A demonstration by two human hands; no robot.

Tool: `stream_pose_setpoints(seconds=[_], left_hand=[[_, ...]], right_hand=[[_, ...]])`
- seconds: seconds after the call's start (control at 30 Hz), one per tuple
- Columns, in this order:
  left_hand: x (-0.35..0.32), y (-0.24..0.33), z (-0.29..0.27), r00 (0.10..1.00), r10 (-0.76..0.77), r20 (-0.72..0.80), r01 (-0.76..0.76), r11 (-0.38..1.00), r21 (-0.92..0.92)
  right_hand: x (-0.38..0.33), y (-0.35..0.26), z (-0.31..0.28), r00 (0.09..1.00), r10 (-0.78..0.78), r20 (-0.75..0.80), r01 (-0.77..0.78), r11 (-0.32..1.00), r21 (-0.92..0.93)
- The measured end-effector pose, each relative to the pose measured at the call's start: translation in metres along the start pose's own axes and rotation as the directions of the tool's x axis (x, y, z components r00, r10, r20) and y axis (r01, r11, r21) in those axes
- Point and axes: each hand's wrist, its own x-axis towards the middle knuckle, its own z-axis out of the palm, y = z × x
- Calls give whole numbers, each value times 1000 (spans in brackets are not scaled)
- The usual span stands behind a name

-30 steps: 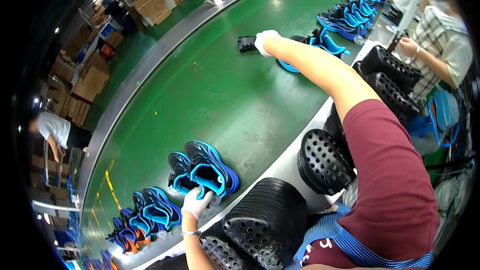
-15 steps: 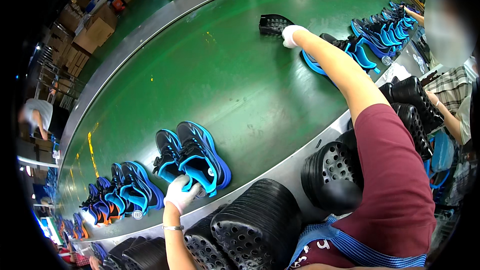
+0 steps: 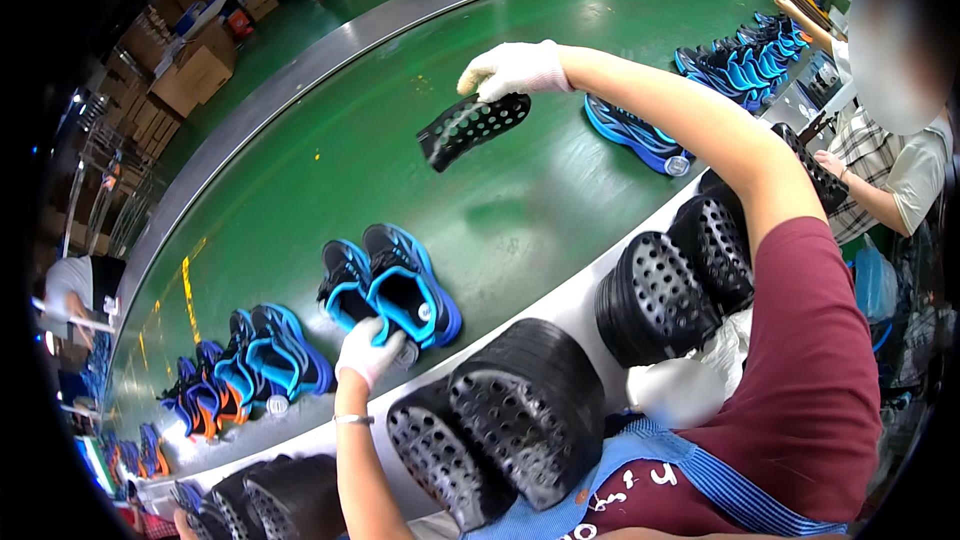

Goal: The person places black perforated shoe uppers onto blue and black sneakers on a conveyor belt by hand, ensuring each upper is correctly positioned over the base before moving to the next pair.

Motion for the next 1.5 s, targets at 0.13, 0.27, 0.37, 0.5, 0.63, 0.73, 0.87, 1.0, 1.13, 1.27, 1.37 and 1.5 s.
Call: stream_pose_setpoints(seconds=[0.13,0.27,0.37,0.5,0.63,0.73,0.87,1.0,1.13,1.27,1.37,1.5], left_hand=[[-10,31,-29,999,-48,21,46,995,84],[-36,71,-87,943,128,-306,-152,987,-56],[-55,93,-111,998,20,-64,-66,481,-874],[-78,103,-94,957,269,111,67,169,-983],[-114,144,-103,999,33,6,-6,338,-941],[-116,143,-94,955,-107,-275,-213,397,-893],[-112,148,-80,812,-141,-566,-347,663,-663],[-115,173,-82,877,-92,-471,-319,621,-716],[-116,181,-80,950,-65,-306,-238,485,-841],[-112,190,-77,969,-81,-235,-177,440,-880],[-111,199,-81,982,-82,-172,-115,462,-879],[-104,207,-79,981,-49,-187,-149,428,-891]], right_hand=[[-43,-82,14,989,-147,17,143,981,134],[-82,-164,32,972,-219,85,200,961,190],[-99,-230,44,934,-339,114,312,929,200],[-113,-273,64,762,-647,12,647,762,-14],[-122,-279,89,754,-610,-244,538,786,-305],[-128,-278,108,809,-406,-425,337,913,-230],[-154,-300,125,989,7,-150,19,986,168],[-170,-287,139,972,158,-174,-98,944,314],[-180,-273,148,948,231,-218,-91,855,511],[-190,-271,139,940,334,-75,-200,714,671],[-195,-261,143,941,326,-86,-154,644,749],[-197,-249,145,941,315,-121,-137,683,718]])
